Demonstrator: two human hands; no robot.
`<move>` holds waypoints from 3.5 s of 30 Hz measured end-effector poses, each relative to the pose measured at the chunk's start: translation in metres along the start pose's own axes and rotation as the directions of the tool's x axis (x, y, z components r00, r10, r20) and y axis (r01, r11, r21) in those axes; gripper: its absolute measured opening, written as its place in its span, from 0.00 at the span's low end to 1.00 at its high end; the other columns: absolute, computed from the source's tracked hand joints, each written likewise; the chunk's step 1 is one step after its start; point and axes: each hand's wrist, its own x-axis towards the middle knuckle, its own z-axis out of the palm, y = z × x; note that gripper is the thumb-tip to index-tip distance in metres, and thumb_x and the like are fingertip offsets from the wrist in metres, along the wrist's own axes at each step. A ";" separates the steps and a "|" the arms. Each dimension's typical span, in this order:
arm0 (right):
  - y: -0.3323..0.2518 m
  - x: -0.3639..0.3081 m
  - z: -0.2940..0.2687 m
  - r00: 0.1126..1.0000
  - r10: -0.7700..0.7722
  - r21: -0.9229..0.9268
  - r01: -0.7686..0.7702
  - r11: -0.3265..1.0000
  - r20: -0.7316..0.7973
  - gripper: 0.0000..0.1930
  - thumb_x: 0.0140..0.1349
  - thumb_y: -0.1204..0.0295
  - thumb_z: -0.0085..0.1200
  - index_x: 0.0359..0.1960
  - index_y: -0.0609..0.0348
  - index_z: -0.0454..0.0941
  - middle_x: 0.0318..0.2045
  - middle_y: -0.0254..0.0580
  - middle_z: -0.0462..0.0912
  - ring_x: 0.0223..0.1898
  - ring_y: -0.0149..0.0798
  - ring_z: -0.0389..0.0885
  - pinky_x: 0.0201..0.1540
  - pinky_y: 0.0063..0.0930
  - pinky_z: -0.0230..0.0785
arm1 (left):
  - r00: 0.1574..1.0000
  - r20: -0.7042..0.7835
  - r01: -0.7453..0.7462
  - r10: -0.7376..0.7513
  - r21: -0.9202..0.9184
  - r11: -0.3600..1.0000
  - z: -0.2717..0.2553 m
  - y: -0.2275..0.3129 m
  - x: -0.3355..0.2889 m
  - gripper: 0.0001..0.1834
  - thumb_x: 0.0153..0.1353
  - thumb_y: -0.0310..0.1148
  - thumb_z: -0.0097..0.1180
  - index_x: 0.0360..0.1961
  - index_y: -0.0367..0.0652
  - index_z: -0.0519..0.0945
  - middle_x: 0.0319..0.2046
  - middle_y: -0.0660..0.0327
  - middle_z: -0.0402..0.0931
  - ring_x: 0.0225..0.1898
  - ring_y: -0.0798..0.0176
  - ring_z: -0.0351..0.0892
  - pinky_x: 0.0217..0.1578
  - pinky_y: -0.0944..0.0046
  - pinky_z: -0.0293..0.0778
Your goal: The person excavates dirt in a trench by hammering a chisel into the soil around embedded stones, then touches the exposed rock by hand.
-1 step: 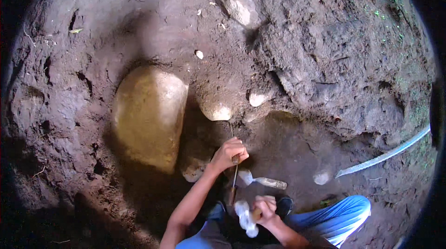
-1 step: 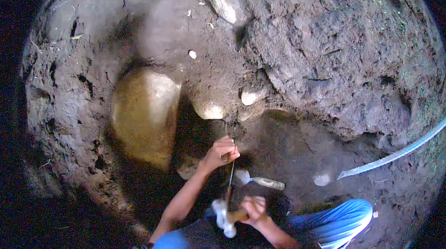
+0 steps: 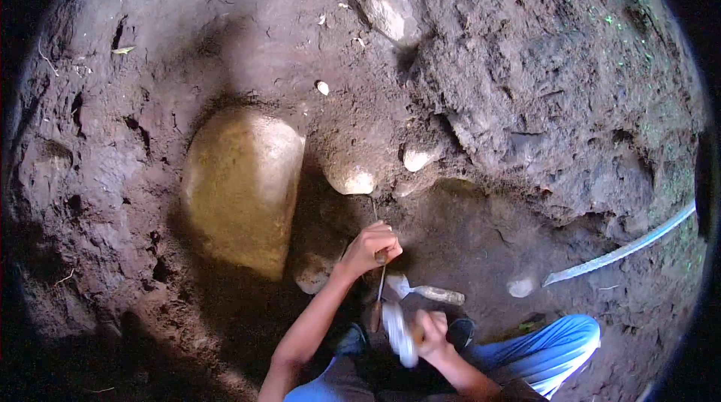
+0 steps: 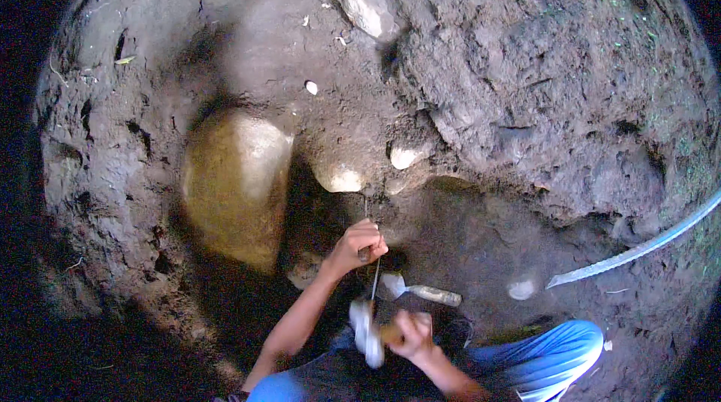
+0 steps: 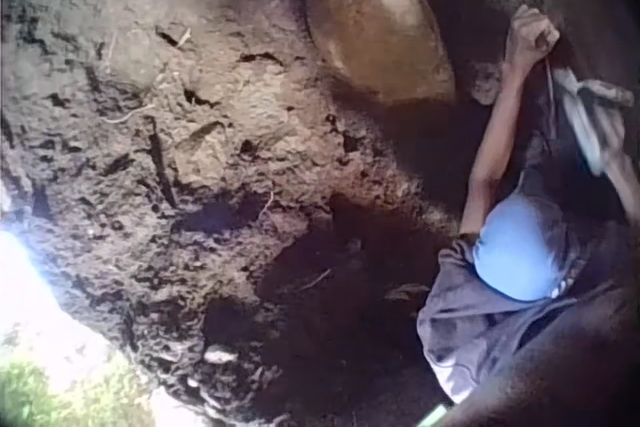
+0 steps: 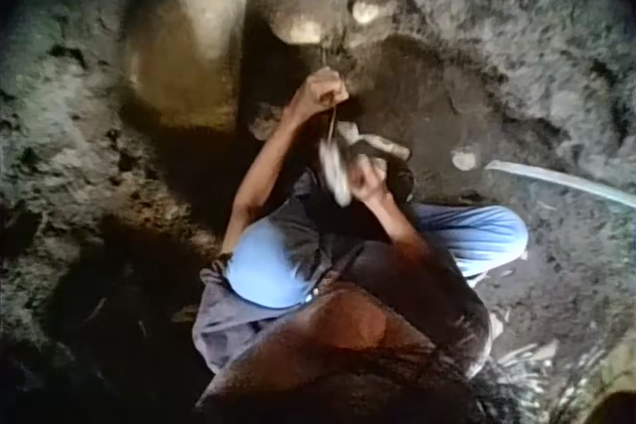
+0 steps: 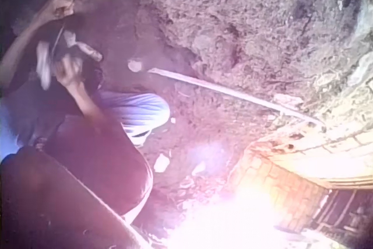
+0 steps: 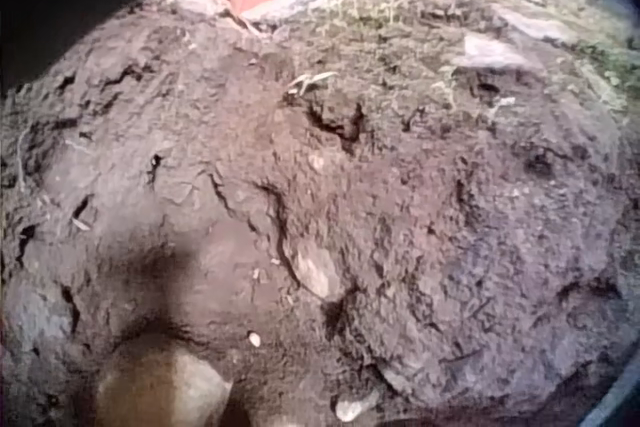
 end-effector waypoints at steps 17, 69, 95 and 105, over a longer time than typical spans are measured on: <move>0.004 0.009 0.007 0.984 0.179 0.081 -0.178 0.981 -0.002 0.17 0.59 0.56 0.62 0.26 0.57 0.74 0.21 0.43 0.81 0.22 0.49 0.82 0.27 0.39 0.73 | 1.000 0.013 0.010 -0.010 0.006 1.000 -0.001 -0.005 -0.003 0.14 0.49 0.22 0.62 0.17 0.39 0.67 0.18 0.60 0.69 0.23 0.58 0.71 0.31 0.59 0.66; -0.005 0.025 0.011 0.902 0.402 0.071 -0.416 0.906 0.155 0.12 0.58 0.67 0.63 0.27 0.61 0.75 0.21 0.49 0.78 0.20 0.50 0.79 0.24 0.42 0.69 | 0.993 0.103 0.046 -0.051 0.048 0.998 -0.003 -0.017 -0.007 0.15 0.51 0.24 0.61 0.16 0.40 0.66 0.18 0.61 0.69 0.23 0.57 0.71 0.31 0.59 0.66; 0.013 0.018 0.005 0.925 0.347 0.100 -0.334 0.937 -0.156 0.12 0.65 0.65 0.57 0.31 0.61 0.74 0.19 0.50 0.76 0.20 0.54 0.79 0.24 0.41 0.70 | 0.976 0.125 0.168 -0.181 0.106 0.980 -0.019 0.007 -0.005 0.16 0.47 0.26 0.65 0.20 0.39 0.66 0.24 0.56 0.68 0.33 0.52 0.71 0.39 0.56 0.67; 0.022 0.024 -0.026 0.854 0.484 0.170 -0.457 0.873 -0.190 0.20 0.63 0.54 0.61 0.29 0.60 0.74 0.17 0.41 0.72 0.17 0.39 0.72 0.24 0.32 0.65 | 0.602 -0.112 0.758 -0.790 0.390 0.523 -0.004 0.053 0.013 0.21 0.63 0.38 0.56 0.48 0.29 0.73 0.50 0.34 0.72 0.49 0.31 0.75 0.53 0.45 0.72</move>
